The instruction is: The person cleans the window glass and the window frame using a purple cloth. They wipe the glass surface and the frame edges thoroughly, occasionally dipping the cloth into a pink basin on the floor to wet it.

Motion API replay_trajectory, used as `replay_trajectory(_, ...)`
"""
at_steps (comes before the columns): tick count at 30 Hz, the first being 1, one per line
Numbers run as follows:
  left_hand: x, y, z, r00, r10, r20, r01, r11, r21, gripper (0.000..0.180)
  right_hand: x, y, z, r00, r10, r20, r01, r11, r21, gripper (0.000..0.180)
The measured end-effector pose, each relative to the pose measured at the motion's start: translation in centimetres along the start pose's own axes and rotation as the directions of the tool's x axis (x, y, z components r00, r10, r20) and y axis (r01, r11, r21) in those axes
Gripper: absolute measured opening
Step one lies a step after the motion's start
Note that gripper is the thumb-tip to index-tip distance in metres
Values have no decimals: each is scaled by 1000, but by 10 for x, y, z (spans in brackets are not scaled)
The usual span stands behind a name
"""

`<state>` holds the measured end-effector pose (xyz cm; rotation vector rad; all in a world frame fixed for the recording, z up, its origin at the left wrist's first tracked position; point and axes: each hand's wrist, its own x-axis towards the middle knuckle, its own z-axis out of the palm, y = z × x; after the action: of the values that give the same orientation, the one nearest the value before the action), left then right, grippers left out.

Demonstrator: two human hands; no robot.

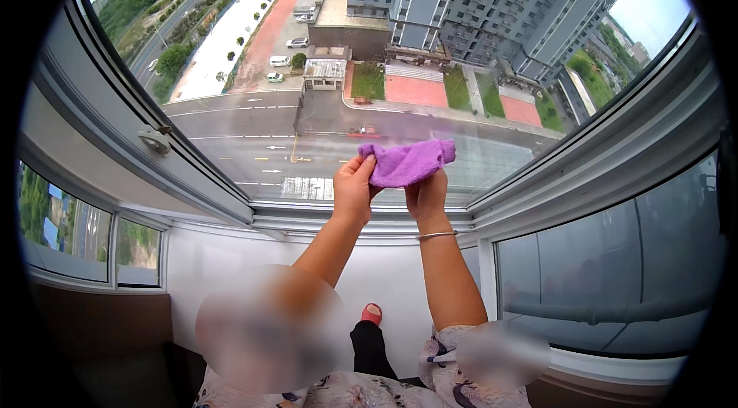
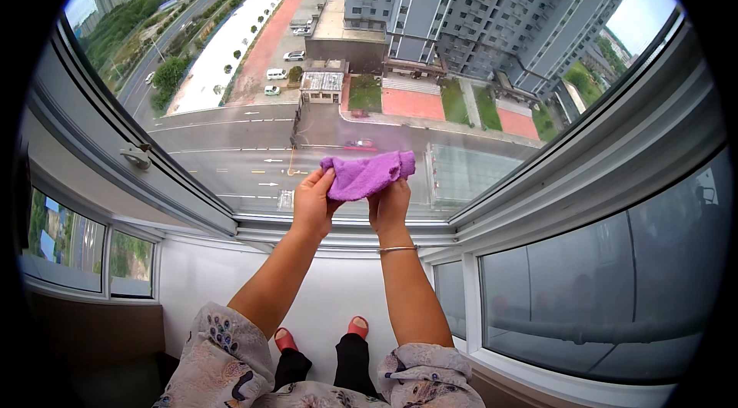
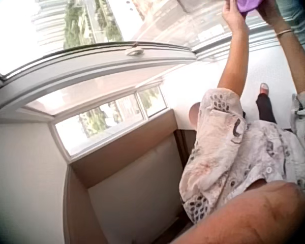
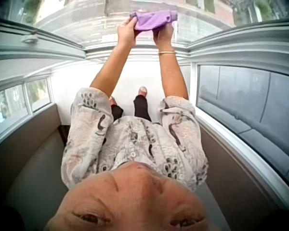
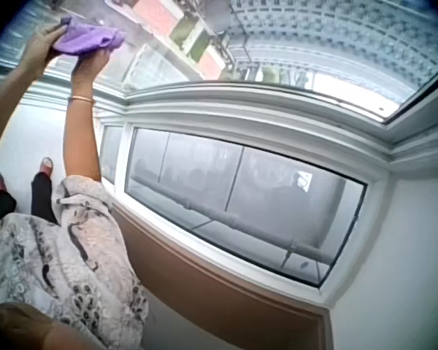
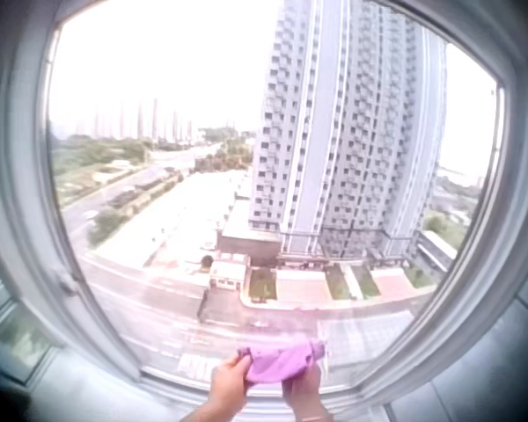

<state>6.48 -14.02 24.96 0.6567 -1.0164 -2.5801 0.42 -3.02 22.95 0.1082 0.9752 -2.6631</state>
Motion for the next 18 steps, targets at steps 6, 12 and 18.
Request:
replay_trajectory(6,-8,65,12,993,65,96,-55,992,-110,14,5,-31,26,990,-122,77,135,970,-201,19)
replay_trajectory(12,-38,198,89,789,384,479,-354,922,-156,16,-34,-130,193,903,-137,407,196,975,-108,50)
replay_trajectory(18,-7,144,9,865,415,281,-401,910,-108,17,-5,-37,127,901,-227,370,318,926,-205,19)
